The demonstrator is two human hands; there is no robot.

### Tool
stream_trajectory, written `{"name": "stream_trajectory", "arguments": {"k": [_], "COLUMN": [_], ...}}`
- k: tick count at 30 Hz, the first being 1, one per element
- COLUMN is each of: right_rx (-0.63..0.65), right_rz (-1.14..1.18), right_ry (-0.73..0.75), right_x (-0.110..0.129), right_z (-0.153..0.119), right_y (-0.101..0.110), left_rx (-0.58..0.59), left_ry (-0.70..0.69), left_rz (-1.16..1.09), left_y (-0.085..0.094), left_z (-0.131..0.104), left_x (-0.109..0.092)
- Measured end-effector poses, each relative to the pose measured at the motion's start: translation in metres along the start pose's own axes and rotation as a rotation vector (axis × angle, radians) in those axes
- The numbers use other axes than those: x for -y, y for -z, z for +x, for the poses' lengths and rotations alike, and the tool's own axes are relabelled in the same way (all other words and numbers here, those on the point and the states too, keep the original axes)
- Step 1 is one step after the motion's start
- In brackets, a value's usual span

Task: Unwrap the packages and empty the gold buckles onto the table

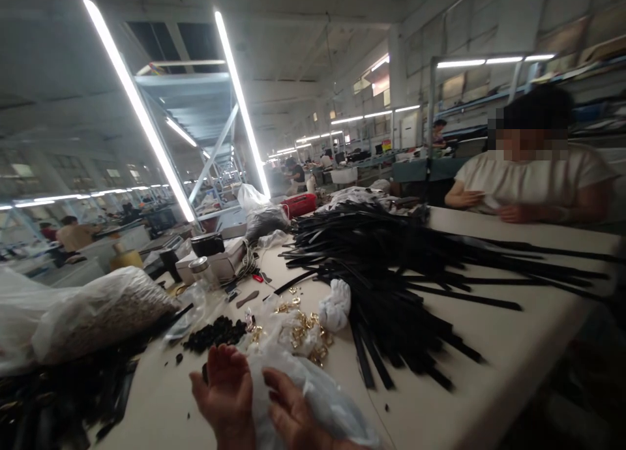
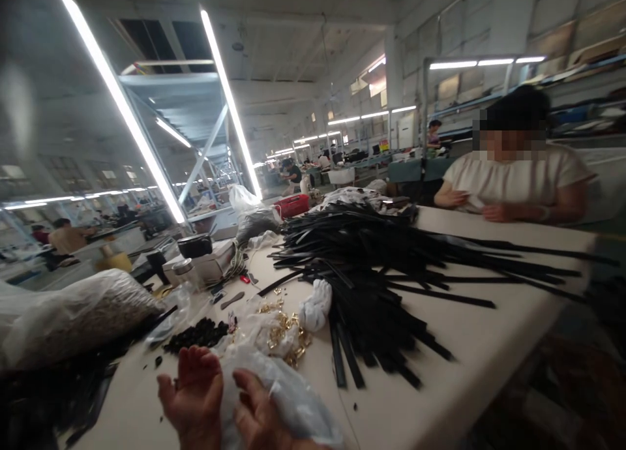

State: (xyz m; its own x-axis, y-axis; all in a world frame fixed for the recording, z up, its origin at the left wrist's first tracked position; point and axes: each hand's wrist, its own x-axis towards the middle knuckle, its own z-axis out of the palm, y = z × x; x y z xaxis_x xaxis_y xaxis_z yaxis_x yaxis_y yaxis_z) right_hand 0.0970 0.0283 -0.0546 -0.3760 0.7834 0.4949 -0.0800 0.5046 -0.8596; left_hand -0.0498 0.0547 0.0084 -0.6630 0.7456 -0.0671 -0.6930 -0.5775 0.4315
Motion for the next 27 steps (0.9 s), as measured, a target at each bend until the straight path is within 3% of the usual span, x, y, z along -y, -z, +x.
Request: {"name": "stream_trajectory", "arguments": {"k": [3,6,8,11,14,16,19,22,27], "right_rx": [-0.159,-0.293,-0.307,-0.174,-0.013,0.119,0.321,0.471,0.503], "right_rz": [0.576,0.688,0.492,-0.25,-0.534,-0.674,-0.884,-1.035,-1.127], "right_ry": [-0.369,-0.441,-0.37,-0.238,-0.205,-0.231,-0.293,-0.339,-0.352], "right_x": [0.006,0.015,0.018,0.018,0.014,0.009,0.001,-0.004,-0.01], "right_z": [0.007,0.023,0.037,0.064,0.099,0.12,0.143,0.158,0.167], "right_y": [0.019,0.054,0.086,0.141,0.187,0.205,0.213,0.206,0.186], "left_rx": [0.168,0.362,0.453,0.512,0.571,0.654,0.767,0.791,0.734], "left_ry": [0.158,0.292,0.389,0.503,0.524,0.503,0.487,0.487,0.534], "left_rz": [-0.078,-0.032,0.064,0.266,0.545,0.766,1.003,1.079,1.048], "left_y": [0.015,0.021,0.018,0.007,-0.006,-0.013,-0.02,-0.026,-0.024], "left_z": [0.004,0.003,-0.002,-0.015,-0.03,-0.037,-0.045,-0.048,-0.046], "left_x": [0.002,0.005,0.011,0.027,0.042,0.048,0.051,0.051,0.055]}}
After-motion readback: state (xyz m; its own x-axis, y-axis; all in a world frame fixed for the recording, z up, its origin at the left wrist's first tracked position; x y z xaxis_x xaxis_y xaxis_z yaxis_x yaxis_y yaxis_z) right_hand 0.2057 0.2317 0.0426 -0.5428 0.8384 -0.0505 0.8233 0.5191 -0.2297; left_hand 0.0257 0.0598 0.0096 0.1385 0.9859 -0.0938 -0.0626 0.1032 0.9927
